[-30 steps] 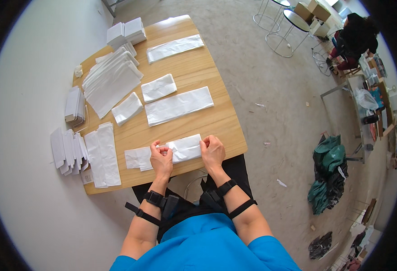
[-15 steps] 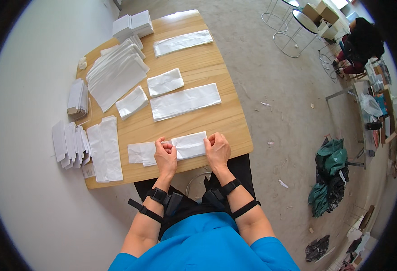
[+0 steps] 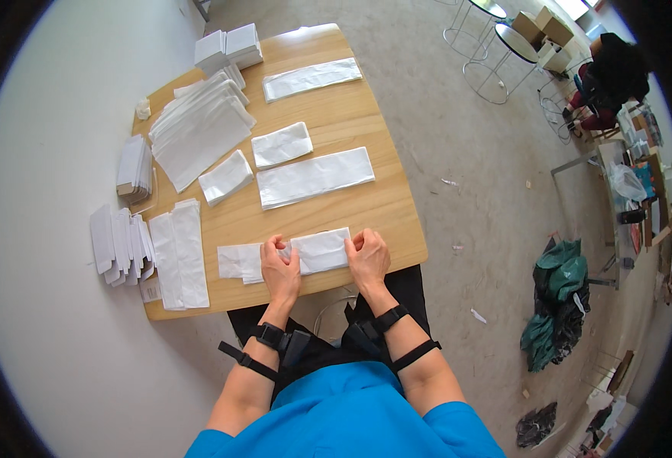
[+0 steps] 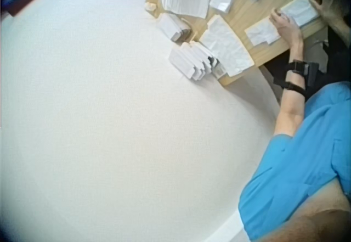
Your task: Folding and stacking rectangular white papers or filters at a workstation.
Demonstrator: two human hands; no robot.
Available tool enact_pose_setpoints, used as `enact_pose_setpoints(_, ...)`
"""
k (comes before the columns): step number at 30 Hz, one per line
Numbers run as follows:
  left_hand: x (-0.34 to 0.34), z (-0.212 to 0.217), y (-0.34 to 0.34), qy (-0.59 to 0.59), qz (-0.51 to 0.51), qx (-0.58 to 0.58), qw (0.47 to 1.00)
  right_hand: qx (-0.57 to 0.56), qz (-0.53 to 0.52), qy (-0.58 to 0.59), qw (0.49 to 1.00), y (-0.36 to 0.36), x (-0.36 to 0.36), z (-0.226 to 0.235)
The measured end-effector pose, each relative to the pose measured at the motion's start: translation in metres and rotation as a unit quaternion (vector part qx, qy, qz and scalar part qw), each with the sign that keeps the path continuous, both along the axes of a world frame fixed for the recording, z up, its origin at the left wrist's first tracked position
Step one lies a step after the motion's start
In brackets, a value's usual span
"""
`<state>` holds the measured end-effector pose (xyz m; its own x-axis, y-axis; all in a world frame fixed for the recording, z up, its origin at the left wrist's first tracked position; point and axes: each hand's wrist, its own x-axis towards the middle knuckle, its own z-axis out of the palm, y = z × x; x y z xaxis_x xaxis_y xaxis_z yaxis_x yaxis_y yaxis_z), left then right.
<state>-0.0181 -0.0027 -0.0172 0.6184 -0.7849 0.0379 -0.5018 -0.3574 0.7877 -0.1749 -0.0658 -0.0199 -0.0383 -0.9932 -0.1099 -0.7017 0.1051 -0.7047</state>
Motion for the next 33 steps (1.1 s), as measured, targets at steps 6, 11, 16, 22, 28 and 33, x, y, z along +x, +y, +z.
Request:
enact_pose_setpoints(6,0.001,0.017,-0.005,0.322,-0.027,0.074,0.943,0.072,-0.034,-0.139,0.987,-0.007,0.001,0.026)
enact_pose_setpoints(11,0.005,-0.028,-0.005,0.449,-0.057,0.117,0.884,0.226,-0.072,-0.320,0.917,-0.004,0.004,-0.014)
enact_pose_setpoints(16,0.010,-0.039,0.003,0.442,-0.079,0.075,0.890,0.177,-0.061,-0.236,0.954,0.002,0.017,-0.024)
enact_pose_setpoints(22,0.038,0.004,0.059,0.129,0.140,-0.057,0.980,0.112,-0.022,-0.152,0.982,-0.004,-0.008,-0.021)
enact_pose_setpoints(28,0.101,-0.005,0.068,-0.034,0.251,0.108,0.961,-0.010,0.040,-0.182,0.982,0.026,0.010,0.033)
enact_pose_setpoints(33,0.110,-0.017,0.075,-0.153,0.197,0.070,0.966,0.009,0.142,-0.184,0.973,0.061,0.031,0.050)
